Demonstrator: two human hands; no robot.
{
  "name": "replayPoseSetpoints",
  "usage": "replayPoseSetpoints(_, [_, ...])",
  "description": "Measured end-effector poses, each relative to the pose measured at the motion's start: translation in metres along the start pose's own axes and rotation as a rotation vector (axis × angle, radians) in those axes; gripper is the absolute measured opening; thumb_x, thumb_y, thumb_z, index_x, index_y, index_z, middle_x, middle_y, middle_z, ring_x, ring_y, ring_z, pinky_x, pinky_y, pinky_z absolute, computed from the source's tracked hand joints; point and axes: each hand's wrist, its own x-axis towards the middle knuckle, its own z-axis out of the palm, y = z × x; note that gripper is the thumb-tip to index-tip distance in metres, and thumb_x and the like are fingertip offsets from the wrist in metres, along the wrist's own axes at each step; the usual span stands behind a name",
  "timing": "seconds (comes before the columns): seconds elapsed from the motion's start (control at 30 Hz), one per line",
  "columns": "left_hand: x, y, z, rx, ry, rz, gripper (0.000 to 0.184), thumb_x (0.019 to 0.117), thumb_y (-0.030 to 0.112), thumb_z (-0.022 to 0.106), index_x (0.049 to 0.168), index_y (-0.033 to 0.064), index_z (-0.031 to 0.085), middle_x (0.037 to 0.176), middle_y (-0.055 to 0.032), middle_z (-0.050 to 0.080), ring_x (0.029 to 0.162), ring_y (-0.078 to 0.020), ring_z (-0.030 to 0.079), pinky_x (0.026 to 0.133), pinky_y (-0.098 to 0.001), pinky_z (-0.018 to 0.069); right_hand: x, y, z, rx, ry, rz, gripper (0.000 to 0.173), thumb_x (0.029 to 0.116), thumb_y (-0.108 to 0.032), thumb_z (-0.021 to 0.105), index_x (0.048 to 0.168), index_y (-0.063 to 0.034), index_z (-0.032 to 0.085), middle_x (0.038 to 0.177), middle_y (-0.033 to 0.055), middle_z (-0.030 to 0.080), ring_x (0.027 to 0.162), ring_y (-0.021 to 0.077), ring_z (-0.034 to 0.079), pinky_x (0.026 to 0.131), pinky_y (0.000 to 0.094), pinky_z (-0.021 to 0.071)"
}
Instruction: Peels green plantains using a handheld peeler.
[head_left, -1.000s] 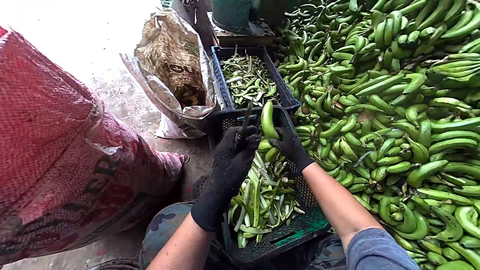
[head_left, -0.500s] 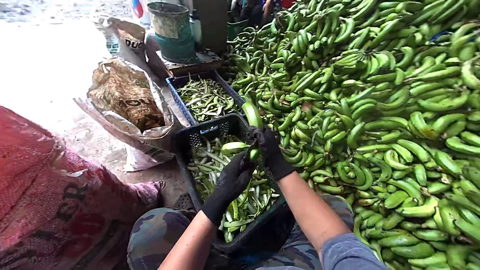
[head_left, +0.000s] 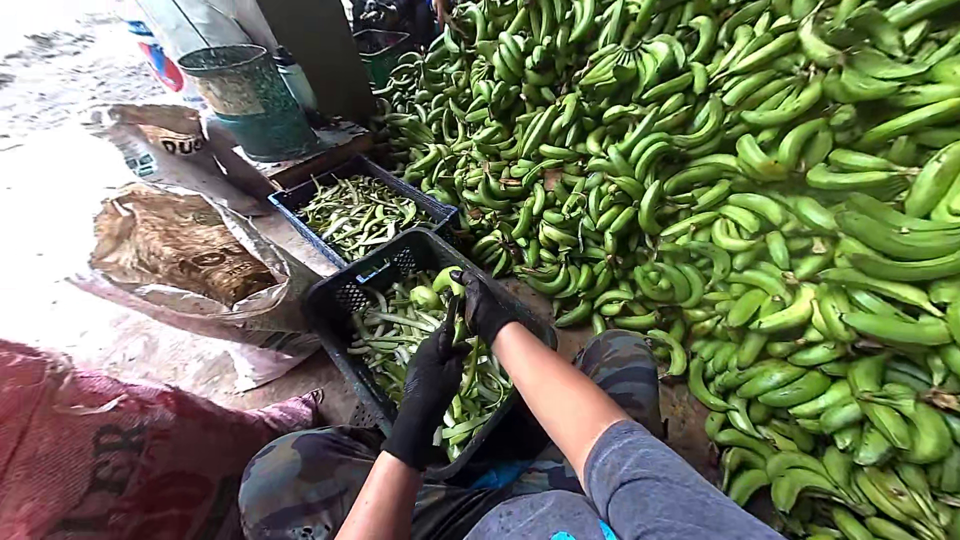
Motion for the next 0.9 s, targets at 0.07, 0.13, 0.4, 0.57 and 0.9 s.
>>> replayPoseSetpoints(0.07, [-0.007, -0.001, -0.011, 0.019, 0.022, -0.014, 0.042, 0.1029, 0.030, 0.059, 0.138, 0.0065, 0.060, 0.120, -0.0163, 0.068, 0.113, -0.0292, 0.064, 0.099, -0.0527, 0.0489, 0.000, 0.000, 0.010, 0.017, -0.023, 0.038, 0.036, 0.1060, -0.047, 0.044, 0.115, -0.0147, 0.058, 0.080, 0.0009, 0.050, 0.059, 0.0116, 0.044, 0.053, 0.0283, 0.0403])
replayPoseSetpoints(0.13, [-0.010, -0.005, -0.021, 0.015, 0.049, -0.037, 0.040, 0.1025, 0.030, 0.060, 0.135, 0.0071, 0.062, 0.116, -0.0151, 0.068, 0.110, -0.0280, 0.065, 0.097, -0.0522, 0.0501, 0.001, 0.001, 0.021, 0.004, -0.061, 0.055, 0.036, 0.1060, -0.047, 0.043, 0.113, -0.0146, 0.057, 0.078, 0.0011, 0.050, 0.057, 0.0113, 0.044, 0.051, 0.0274, 0.0407])
replayPoseSetpoints(0.4, [-0.072, -0.023, -0.049, -0.216, 0.085, -0.058, 0.043, 0.0964, 0.030, 0.064, 0.133, 0.0078, 0.064, 0.109, -0.0076, 0.072, 0.096, -0.0147, 0.070, 0.086, -0.0410, 0.0588, 0.035, -0.013, 0.020, 0.023, 0.072, -0.026, 0.042, 0.1060, -0.045, 0.043, 0.122, -0.0101, 0.058, 0.091, 0.0053, 0.056, 0.071, 0.0158, 0.050, 0.063, 0.0362, 0.0466])
replayPoseSetpoints(0.57, [-0.045, -0.032, -0.058, -0.130, 0.250, 0.167, 0.051, 0.1033, 0.033, 0.055, 0.149, 0.0104, 0.052, 0.129, -0.0090, 0.068, 0.114, -0.0160, 0.066, 0.101, -0.0416, 0.0531, 0.038, -0.046, -0.018, -0.142, -0.039, -0.210, 0.033, 0.1071, -0.038, 0.047, 0.123, -0.0114, 0.058, 0.087, 0.0014, 0.057, 0.065, 0.0094, 0.051, 0.057, 0.0254, 0.0453])
replayPoseSetpoints(0.9, [0.033, 0.009, -0.062, -0.039, -0.085, 0.519, 0.029, 0.1019, 0.031, 0.060, 0.117, 0.0083, 0.069, 0.100, -0.0047, 0.071, 0.093, -0.0132, 0.067, 0.089, -0.0415, 0.0549, -0.046, -0.087, -0.046, -0.363, -0.683, -0.095, 0.030, 0.1039, -0.031, 0.039, 0.095, -0.0171, 0.064, 0.072, -0.0034, 0.063, 0.055, 0.0031, 0.055, 0.054, 0.0197, 0.0508])
